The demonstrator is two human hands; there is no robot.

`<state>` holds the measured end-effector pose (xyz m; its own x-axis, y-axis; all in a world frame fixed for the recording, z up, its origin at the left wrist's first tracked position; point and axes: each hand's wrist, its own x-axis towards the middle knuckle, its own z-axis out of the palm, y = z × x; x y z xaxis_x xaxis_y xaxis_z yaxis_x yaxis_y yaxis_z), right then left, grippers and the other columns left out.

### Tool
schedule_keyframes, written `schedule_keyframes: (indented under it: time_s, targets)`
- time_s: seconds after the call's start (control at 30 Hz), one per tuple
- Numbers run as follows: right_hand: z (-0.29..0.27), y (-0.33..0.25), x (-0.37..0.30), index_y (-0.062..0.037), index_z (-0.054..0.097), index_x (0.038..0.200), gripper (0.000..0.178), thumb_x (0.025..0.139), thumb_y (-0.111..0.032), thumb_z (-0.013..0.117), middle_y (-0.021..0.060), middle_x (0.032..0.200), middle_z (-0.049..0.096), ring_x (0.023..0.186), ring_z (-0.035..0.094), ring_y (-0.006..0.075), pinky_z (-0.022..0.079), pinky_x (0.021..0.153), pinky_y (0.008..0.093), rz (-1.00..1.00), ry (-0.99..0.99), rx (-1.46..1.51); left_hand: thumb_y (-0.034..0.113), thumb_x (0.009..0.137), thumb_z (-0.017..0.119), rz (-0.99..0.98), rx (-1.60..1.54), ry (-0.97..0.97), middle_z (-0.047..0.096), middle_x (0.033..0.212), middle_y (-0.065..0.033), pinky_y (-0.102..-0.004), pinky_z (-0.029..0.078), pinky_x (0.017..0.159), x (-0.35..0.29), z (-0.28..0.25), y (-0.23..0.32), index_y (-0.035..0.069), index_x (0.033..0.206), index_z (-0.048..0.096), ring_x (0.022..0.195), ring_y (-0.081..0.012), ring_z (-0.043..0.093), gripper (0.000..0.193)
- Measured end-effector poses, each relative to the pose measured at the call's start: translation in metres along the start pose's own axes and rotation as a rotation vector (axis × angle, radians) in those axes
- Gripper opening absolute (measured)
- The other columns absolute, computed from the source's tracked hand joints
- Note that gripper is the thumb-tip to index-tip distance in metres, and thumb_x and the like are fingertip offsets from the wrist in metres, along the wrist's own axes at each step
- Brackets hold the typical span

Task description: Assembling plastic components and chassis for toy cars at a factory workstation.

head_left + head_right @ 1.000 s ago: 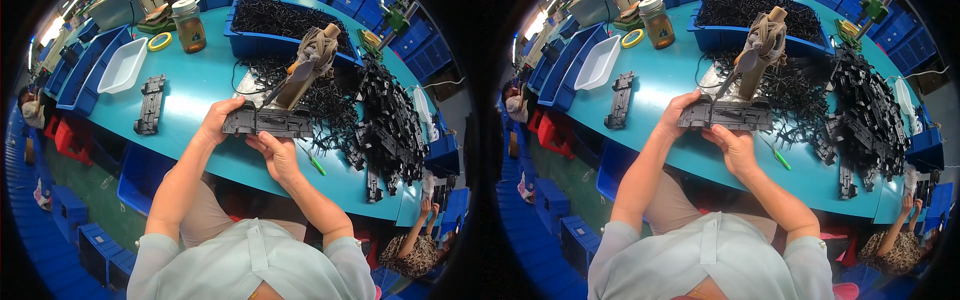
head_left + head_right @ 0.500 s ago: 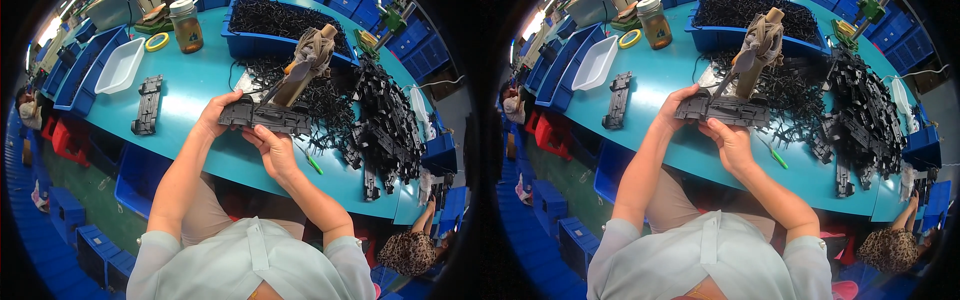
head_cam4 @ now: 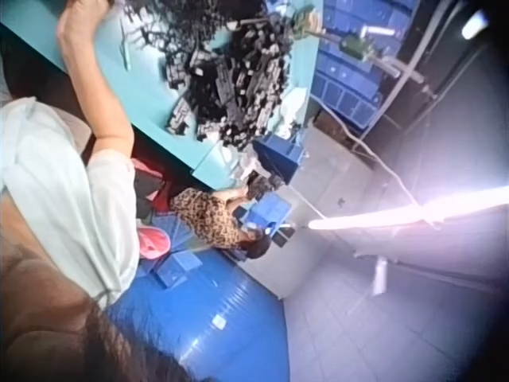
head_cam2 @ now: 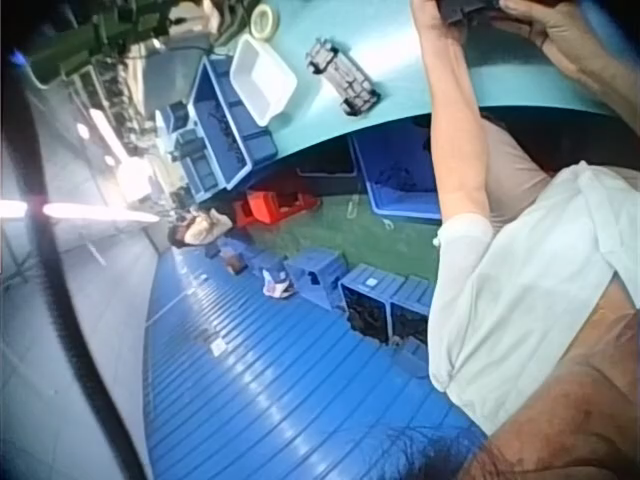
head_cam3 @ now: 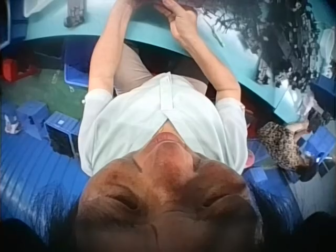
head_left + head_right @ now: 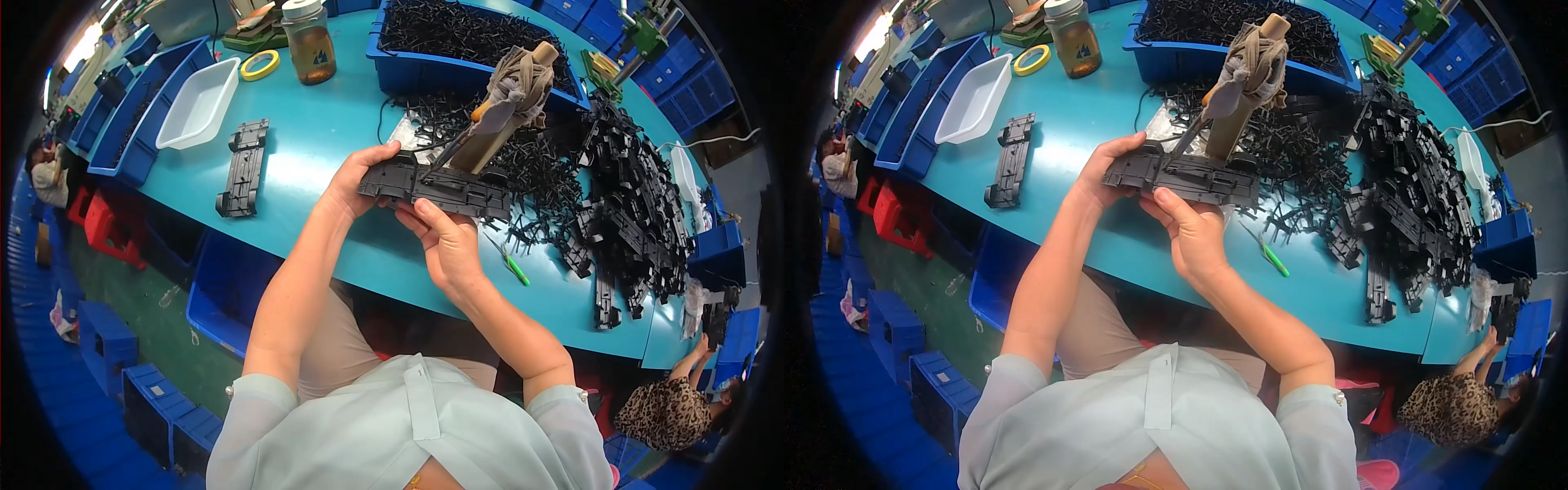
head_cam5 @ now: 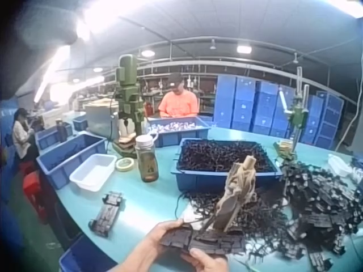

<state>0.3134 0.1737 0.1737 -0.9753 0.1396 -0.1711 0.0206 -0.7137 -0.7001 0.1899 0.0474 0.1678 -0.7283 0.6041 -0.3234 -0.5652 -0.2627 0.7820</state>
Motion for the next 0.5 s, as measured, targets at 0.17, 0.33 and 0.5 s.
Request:
schedule_keyframes:
  time_s: [0.17, 0.33, 0.5]
  targets:
    - [0.0042, 0.0, -0.0012, 0.0006, 0.057, 0.109, 0.026, 0.084, -0.004, 0.063, 0.0116, 0.105, 0.063, 0.097, 0.062, 0.0233, 0.052, 0.087, 0.0374, 0.002, 0.012, 0.013, 0.036, 0.087, 0.057, -0.019, -0.003, 0.026, 0.062, 0.064, -0.0047, -0.024, 0.035, 0.032, -0.0002, 0.0009, 0.0022, 0.007, 0.083, 0.06, 0.044, -0.0127, 0.054, 0.029]
    - [0.007, 0.0012, -0.0017, -0.0005, 0.058, 0.11, 0.026, 0.085, -0.003, 0.062, 0.0097, 0.105, 0.063, 0.097, 0.062, 0.0209, 0.051, 0.087, 0.0355, 0.0, 0.006, 0.009, 0.036, 0.086, 0.058, -0.014, -0.03, 0.045, 0.062, 0.063, -0.005, -0.0241, 0.035, 0.032, 0.0037, -0.0022, -0.0011, 0.007, 0.082, 0.06, 0.043, -0.0129, 0.054, 0.029]
    - [0.0081, 0.0018, -0.0022, -0.0005, 0.057, 0.11, 0.027, 0.084, -0.004, 0.064, 0.0102, 0.106, 0.062, 0.098, 0.061, 0.0227, 0.051, 0.089, 0.037, -0.018, 0.02, 0.019, 0.036, 0.085, 0.059, -0.021, -0.025, 0.015, 0.062, 0.064, -0.0049, -0.0239, 0.035, 0.032, 0.0033, -0.0021, 0.0005, 0.007, 0.082, 0.06, 0.044, -0.0127, 0.054, 0.029]
